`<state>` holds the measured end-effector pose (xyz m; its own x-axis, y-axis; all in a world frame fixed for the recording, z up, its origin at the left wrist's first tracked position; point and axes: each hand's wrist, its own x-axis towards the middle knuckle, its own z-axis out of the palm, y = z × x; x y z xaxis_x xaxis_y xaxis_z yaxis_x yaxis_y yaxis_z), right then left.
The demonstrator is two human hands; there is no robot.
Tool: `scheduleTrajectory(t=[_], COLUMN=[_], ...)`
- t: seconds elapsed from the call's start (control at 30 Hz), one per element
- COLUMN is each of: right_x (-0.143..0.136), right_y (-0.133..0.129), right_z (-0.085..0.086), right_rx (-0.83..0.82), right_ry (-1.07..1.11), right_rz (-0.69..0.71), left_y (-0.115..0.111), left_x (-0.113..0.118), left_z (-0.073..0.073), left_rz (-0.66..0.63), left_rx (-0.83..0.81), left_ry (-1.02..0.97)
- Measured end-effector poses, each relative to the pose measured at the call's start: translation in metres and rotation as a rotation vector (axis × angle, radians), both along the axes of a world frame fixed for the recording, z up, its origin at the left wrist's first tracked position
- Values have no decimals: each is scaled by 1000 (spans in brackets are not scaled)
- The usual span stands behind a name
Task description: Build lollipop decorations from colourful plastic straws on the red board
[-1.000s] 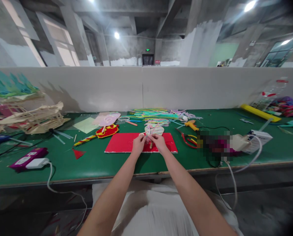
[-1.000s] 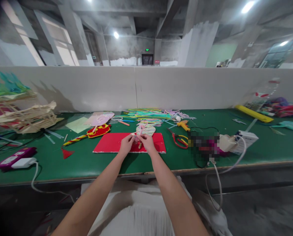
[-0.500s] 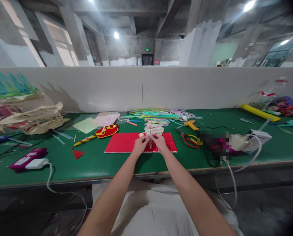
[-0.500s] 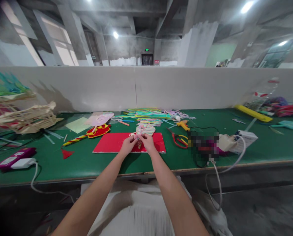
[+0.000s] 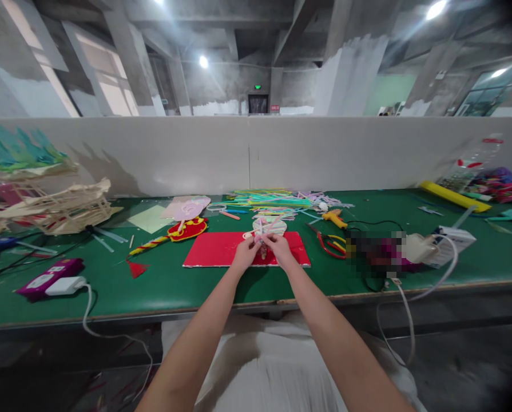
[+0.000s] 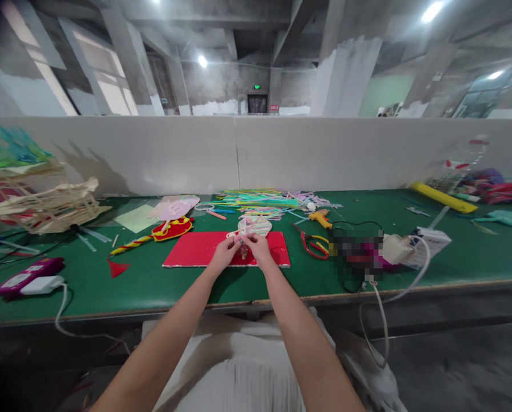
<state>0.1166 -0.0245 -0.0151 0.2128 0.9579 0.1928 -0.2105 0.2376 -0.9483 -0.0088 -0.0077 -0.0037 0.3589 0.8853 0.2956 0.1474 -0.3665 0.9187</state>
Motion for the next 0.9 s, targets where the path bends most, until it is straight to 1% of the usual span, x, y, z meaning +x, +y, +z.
scheduleTrajectory(t=[0.1, 0.2, 0.3, 0.47, 0.57, 0.67, 0.73, 0.83, 0.9], right_x=[0, 1, 2, 0, -1, -1, 0, 4, 6], right_y=[0, 1, 3, 1, -5, -9, -9, -8, -6], right_z=[-1, -4, -5, -2, 1, 5, 8, 11, 14], right_rx=[11, 26, 36, 56, 33, -19, -15, 33, 31], right_ry=[-5, -28, -55, -164, -262, -376, -469, -596, -597], right_rz=[24, -1, -27, -78, -119, -112, -164, -282, -291], left_y=[0, 0, 1, -1, -4, -6, -6, -7, -8], left_x=[0, 0, 0, -3, -4, -4, -3, -1, 1], left_z=[0, 0, 0, 2, 2, 2, 2, 2, 2], left_rz=[-28, -49, 7, 121, 149, 146, 142, 138, 140], left_rx=[3, 3, 42, 191, 301, 380, 411, 438, 446], left_ry=[7, 15, 69, 230, 331, 408, 440, 449, 449])
